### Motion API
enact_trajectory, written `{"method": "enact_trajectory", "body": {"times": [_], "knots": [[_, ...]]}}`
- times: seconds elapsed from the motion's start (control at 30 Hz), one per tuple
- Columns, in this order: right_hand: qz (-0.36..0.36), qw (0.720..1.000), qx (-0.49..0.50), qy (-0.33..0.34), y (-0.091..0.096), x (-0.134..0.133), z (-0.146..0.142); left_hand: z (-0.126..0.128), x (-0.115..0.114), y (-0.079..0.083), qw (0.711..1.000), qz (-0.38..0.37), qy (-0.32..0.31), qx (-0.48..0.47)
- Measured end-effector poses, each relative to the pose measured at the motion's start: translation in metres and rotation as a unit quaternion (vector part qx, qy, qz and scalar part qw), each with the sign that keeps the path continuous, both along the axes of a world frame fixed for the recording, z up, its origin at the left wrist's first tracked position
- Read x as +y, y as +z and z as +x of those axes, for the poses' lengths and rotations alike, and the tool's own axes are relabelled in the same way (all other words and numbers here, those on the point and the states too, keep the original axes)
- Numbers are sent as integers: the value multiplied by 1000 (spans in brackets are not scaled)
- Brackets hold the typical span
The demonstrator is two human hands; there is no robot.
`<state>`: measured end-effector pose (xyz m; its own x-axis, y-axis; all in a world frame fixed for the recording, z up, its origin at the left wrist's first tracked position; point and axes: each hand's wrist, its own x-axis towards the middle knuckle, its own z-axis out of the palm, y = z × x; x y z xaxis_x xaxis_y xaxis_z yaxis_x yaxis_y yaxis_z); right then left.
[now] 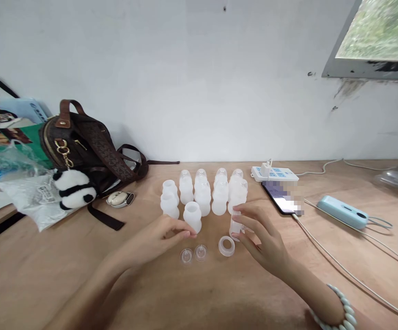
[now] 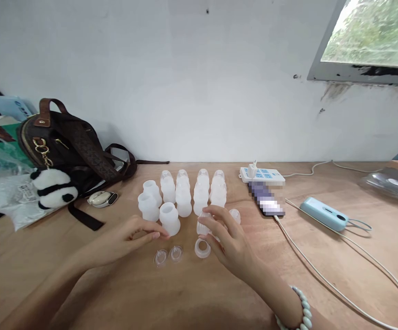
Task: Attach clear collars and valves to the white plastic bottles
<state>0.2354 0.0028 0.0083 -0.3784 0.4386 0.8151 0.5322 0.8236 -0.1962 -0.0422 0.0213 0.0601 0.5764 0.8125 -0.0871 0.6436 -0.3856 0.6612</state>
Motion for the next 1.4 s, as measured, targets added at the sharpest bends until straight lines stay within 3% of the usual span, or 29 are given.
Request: {"method": "enact_trajectory", "body": {"times": [0.13,0.27,0.5,0.7,0.83,0.97,1.2,1.4], "knots": [[-5,1000,-4,-1,-2,0,0,9,-1,-13,999,-22,-27,-25],[-13,1000,-4,-7,-2,-1,0,9,9,-33,999,22,18,-31],[-22,1000,-2,-4,-3,-1,-3,5,27,-53,997,64,14,-40],[-77,997,10,8,-8,0,-5,17,20,-54,994,75,22,-74],[-97,994,40,29,-12,-4,-8,38,2,-43,971,-15,13,-240],[-59,995,45,71,-10,-11,-15,55,-14,-41,928,-139,3,-345],[-4,996,10,89,-3,-22,-23,60,-24,-44,872,-292,52,-388],[-17,996,-4,83,0,-24,-23,58,-23,-44,866,-327,57,-374]]}}
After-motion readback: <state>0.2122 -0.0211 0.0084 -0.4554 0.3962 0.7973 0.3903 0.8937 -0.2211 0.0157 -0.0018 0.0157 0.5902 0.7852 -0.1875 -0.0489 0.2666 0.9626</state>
